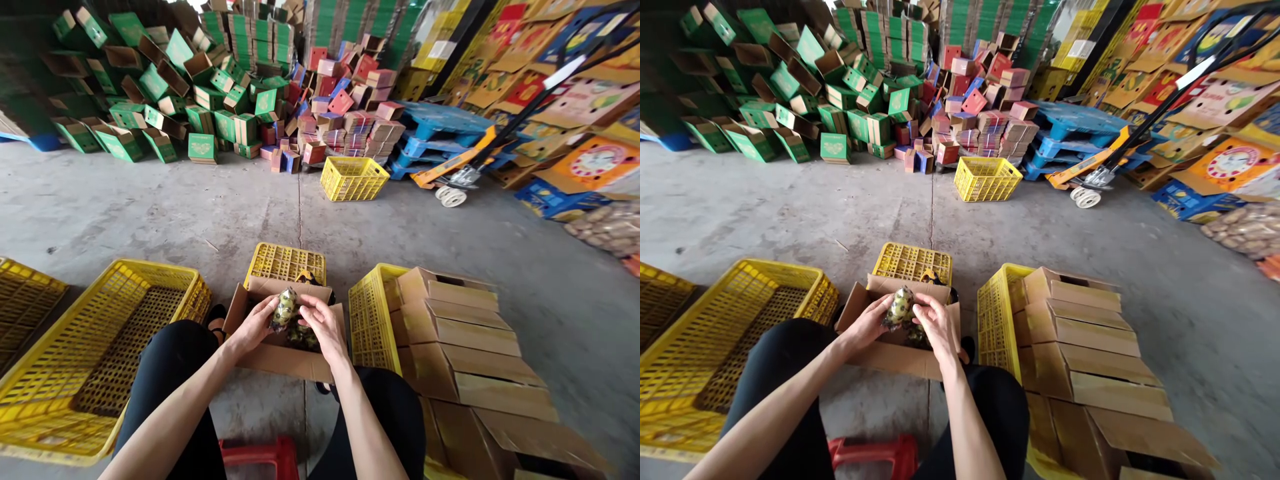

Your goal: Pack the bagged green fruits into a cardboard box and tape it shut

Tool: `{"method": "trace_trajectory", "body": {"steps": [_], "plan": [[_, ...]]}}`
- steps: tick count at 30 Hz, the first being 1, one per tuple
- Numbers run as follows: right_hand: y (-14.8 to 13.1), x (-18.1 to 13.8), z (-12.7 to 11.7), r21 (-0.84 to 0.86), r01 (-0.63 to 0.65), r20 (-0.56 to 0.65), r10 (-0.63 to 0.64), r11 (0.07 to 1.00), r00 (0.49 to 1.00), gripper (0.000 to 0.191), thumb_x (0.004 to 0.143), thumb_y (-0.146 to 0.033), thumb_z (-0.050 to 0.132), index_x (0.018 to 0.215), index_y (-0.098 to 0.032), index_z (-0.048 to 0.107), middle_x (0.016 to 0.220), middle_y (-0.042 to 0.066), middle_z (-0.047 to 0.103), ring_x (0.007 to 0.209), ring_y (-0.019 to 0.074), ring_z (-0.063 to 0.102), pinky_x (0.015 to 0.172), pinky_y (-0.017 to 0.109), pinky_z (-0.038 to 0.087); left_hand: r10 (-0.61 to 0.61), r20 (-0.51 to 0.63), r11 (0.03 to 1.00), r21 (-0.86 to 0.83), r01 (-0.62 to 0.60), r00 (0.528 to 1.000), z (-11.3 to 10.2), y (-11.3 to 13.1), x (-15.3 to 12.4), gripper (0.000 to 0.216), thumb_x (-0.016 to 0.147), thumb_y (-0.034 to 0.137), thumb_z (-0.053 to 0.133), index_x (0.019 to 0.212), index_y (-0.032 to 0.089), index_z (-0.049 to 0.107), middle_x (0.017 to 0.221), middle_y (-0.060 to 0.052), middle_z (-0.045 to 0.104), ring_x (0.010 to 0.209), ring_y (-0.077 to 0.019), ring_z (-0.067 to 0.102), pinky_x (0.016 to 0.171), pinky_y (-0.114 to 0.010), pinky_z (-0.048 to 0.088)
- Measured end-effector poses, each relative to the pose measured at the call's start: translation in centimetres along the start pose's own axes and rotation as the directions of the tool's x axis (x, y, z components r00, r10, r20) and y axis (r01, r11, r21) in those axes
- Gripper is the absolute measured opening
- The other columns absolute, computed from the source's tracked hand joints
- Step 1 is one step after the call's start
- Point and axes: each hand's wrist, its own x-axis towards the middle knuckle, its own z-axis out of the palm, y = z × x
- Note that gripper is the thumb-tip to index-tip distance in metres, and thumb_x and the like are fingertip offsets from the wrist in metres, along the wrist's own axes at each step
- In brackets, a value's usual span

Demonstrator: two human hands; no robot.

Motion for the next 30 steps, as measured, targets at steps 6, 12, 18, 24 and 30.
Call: {"method": "trace_trajectory", "body": {"steps": [6, 12, 18, 24, 30], "plan": [[0.0, 0.1, -0.4, -0.057, 0.037, 0.013, -0.036, 0.998, 0.999, 0.059, 0.079, -0.054, 0.085, 0.133, -0.033, 0.072, 0.141, 0.006, 0.071, 0.137, 0.0297, 0.061, 0.116, 0.047, 0.049, -0.098, 0.089, 0.995, 0.011, 0.097, 0.991, 0.1, 0.2, -0.4, 0.054, 0.081, 0.059, 0.084, 0.115, 0.019, 0.071, 0.103, -0.012, 0.079, 0.077, -0.024, 0.076, 0.063, -0.03, 0.058], [-0.1, 0.2, -0.2, 0.093, -0.075, 0.008, 0.074, 0.993, 0.997, 0.054, 0.068, -0.056, 0.092, 0.11, -0.023, 0.081, 0.117, 0.009, 0.081, 0.119, 0.0346, 0.073, 0.108, 0.051, 0.057, -0.164, 0.144, 0.986, -0.003, 0.166, 0.976, -0.3, 0.7, -0.1, 0.065, 0.084, 0.075, 0.071, 0.113, 0.017, 0.075, 0.108, -0.016, 0.078, 0.092, -0.0281, 0.077, 0.072, -0.033, 0.06], [0.3, 0.2, -0.2, 0.152, -0.105, -0.069, 0.117, 0.983, 0.991, 0.057, 0.064, -0.059, 0.095, 0.103, -0.02, 0.08, 0.109, 0.009, 0.082, 0.109, 0.0334, 0.077, 0.098, 0.051, 0.064, -0.011, 0.076, 0.986, 0.169, -0.002, 0.997, -0.5, 1.3, -0.4, 0.053, 0.072, 0.048, 0.095, 0.114, 0.019, 0.078, 0.111, -0.011, 0.078, 0.098, -0.025, 0.074, 0.084, -0.033, 0.057], [0.6, 0.5, -0.6, 0.134, -0.088, -0.016, 0.091, 0.987, 0.996, 0.06, 0.074, -0.064, 0.086, 0.118, -0.024, 0.077, 0.125, 0.012, 0.078, 0.12, 0.0324, 0.073, 0.099, 0.05, 0.063, 0.098, -0.005, 0.981, 0.167, -0.096, 0.995, -1.9, 3.4, -0.1, 0.046, 0.068, 0.045, 0.097, 0.1, 0.016, 0.081, 0.096, -0.009, 0.08, 0.085, -0.0221, 0.074, 0.081, -0.031, 0.054], [2.8, 1.5, -1.3, -0.183, -0.079, -0.009, 0.079, 0.98, 0.997, 0.038, 0.087, -0.053, 0.076, 0.113, -0.026, 0.079, 0.116, 0.01, 0.08, 0.111, 0.0326, 0.075, 0.096, 0.051, 0.062, 0.174, -0.09, 0.865, 0.49, -0.108, 0.981, -3.6, 4.2, -0.2, 0.043, 0.07, 0.046, 0.094, 0.097, 0.017, 0.079, 0.085, -0.007, 0.079, 0.074, -0.0219, 0.069, 0.073, -0.03, 0.051]]}}
